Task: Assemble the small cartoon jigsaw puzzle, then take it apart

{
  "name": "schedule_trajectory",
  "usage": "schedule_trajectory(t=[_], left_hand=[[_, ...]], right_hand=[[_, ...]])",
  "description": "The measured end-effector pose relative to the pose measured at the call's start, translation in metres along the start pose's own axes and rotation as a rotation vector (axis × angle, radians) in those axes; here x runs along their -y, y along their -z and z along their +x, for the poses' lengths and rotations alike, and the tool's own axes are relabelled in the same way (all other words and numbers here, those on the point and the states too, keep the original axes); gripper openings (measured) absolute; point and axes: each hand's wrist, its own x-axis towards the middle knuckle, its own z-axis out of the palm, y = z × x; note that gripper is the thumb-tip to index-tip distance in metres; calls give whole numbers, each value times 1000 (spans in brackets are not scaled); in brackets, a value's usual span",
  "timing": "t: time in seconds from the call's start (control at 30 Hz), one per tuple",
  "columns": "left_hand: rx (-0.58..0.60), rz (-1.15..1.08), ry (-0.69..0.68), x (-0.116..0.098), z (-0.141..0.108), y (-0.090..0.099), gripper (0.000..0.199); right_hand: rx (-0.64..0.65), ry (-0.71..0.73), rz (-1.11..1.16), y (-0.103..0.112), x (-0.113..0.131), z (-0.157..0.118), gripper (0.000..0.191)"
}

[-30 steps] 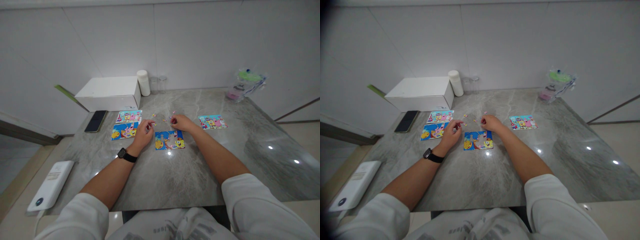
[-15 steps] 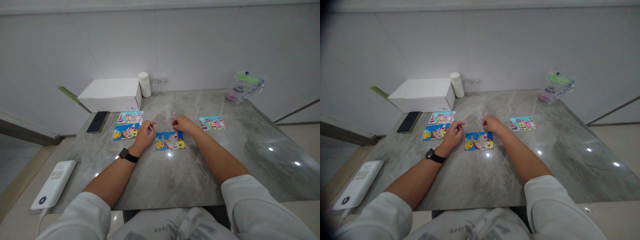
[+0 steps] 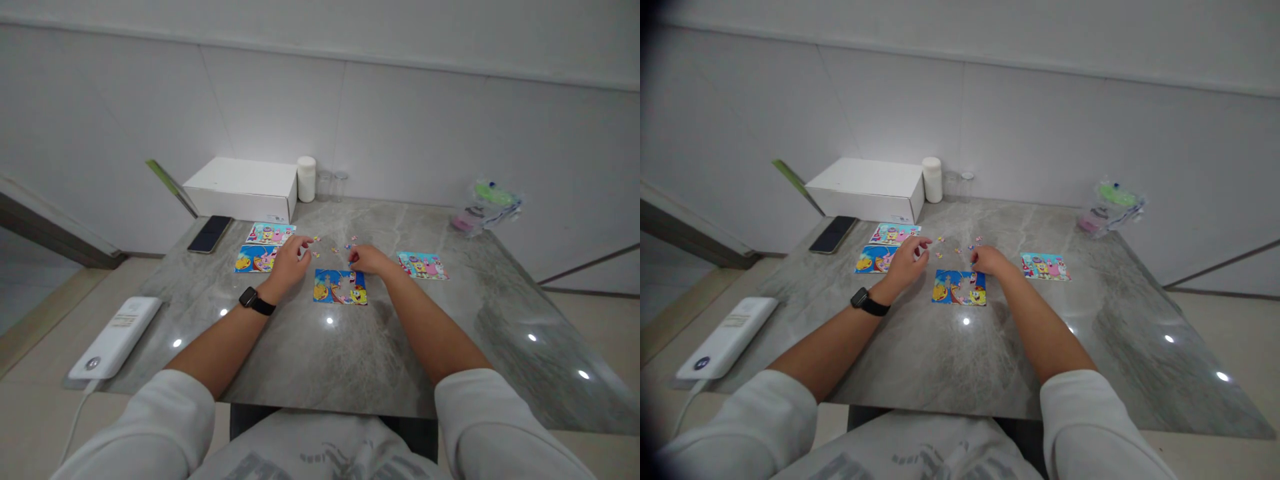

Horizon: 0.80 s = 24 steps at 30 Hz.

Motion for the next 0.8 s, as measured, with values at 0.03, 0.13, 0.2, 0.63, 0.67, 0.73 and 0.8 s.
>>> schedule_trajectory(t=[0.03,0.13,0.2,0.63,0.67,0.73,0.8], left_hand=[[4,-15,6,-2,3,2,30],[-2,-49,41,-11,6,6,31],[-6,-74,88,-18,1,8,32],[160,-188,61,-23,-49,-10,17],[175,-186,45,-25,-50,-11,16],[194,-176,25,-28,-50,-13,14],[205,-165,23,-29,-50,-13,13]], right_hand=[[0,-2,-3,0,1,-1,16],[-41,-4,16,-2,2,-6,19],[-74,6,83,-4,2,-12,22],[-314,273,695,-28,45,-65,9],[-321,277,697,-30,47,-68,11],[-321,249,722,-33,49,-70,15],[-313,212,753,-36,49,-71,19]])
